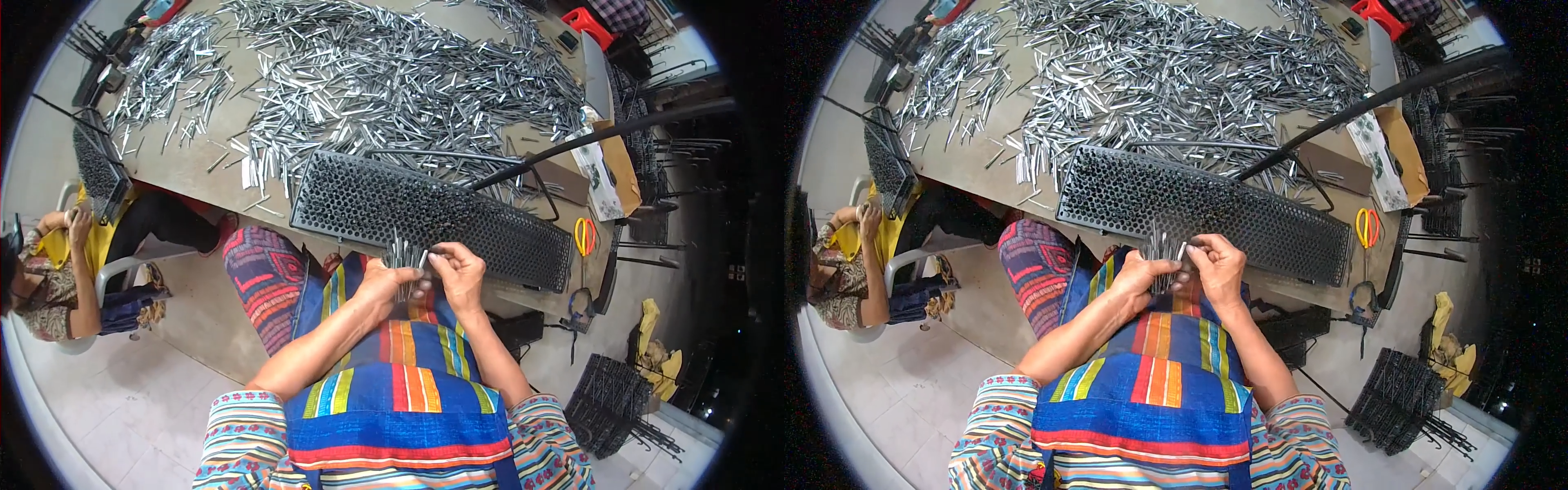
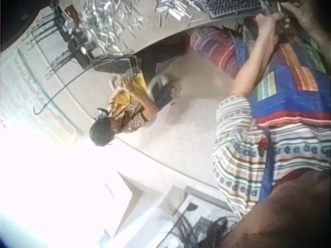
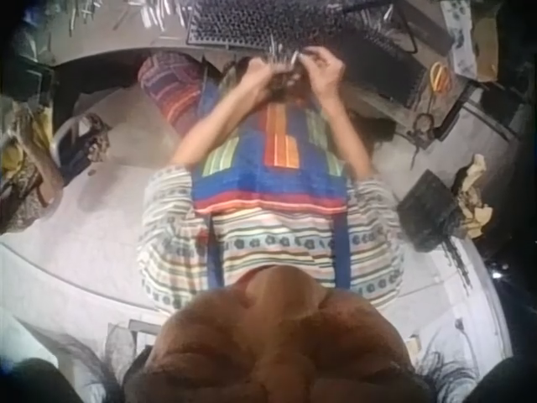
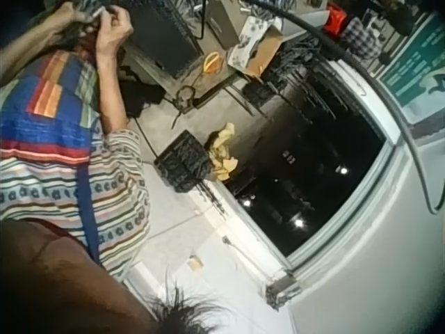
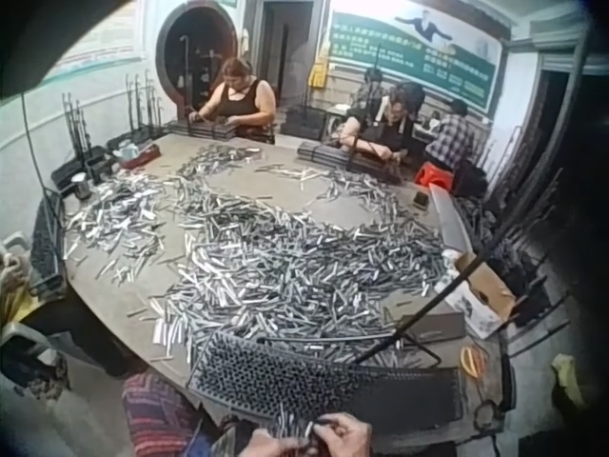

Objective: Manually insert small silver metal pins into the holes of a perforated black plate.

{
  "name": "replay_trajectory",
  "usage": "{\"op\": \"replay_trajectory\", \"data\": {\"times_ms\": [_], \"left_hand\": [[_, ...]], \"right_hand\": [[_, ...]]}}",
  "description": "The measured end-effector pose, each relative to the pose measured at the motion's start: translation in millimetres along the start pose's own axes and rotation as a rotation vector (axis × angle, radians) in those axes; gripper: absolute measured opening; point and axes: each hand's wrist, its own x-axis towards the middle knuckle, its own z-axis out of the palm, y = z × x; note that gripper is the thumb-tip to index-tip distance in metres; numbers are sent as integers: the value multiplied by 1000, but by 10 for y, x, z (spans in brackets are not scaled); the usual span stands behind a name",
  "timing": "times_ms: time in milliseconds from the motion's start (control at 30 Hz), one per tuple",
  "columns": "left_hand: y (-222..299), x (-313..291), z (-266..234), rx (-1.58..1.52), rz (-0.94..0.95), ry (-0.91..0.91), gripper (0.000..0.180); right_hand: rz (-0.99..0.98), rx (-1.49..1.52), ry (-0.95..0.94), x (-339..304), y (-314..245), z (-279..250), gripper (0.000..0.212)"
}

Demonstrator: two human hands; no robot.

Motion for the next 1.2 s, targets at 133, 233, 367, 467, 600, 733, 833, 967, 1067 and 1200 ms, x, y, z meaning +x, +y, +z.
{"op": "replay_trajectory", "data": {"times_ms": [133, 233, 367, 467, 600, 733, 833, 967, 1067, 1200], "left_hand": [[-52, 105, -58, -4, 10, 76, 19], [-99, 103, -42, 15, -3, 85, 16], [-51, 15, 25, 27, 58, 24, 15], [-11, -59, 59, 31, 14, 11, 14], [-51, -16, 12, 21, 78, 52, 14], [-50, -12, -24, 15, 51, 112, 13], [-49, -87, 10, 19, 1, 139, 13], [-17, -88, 57, 68, 34, 134, 12], [8, -99, 105, 54, 51, 127, 13], [-10, -75, 119, 55, 56, 137, 9]], "right_hand": [[-86, -85, -2, -64, 125, -45, 8], [-24, -76, -8, -108, 90, -23, 10], [42, -53, -85, -43, 175, -18, 9], [214, 112, -164, -26, 108, -49, 5], [240, 300, -135, -79, 107, -75, 2], [113, 349, 40, -79, 67, -137, 5], [-47, 241, 200, 28, -85, -134, 7], [-262, -24, 268, 214, 21, -178, 9], [-383, -202, 284, 326, 11, -146, 7], [-609, -588, 226, 353, -52, -130, 10]]}}
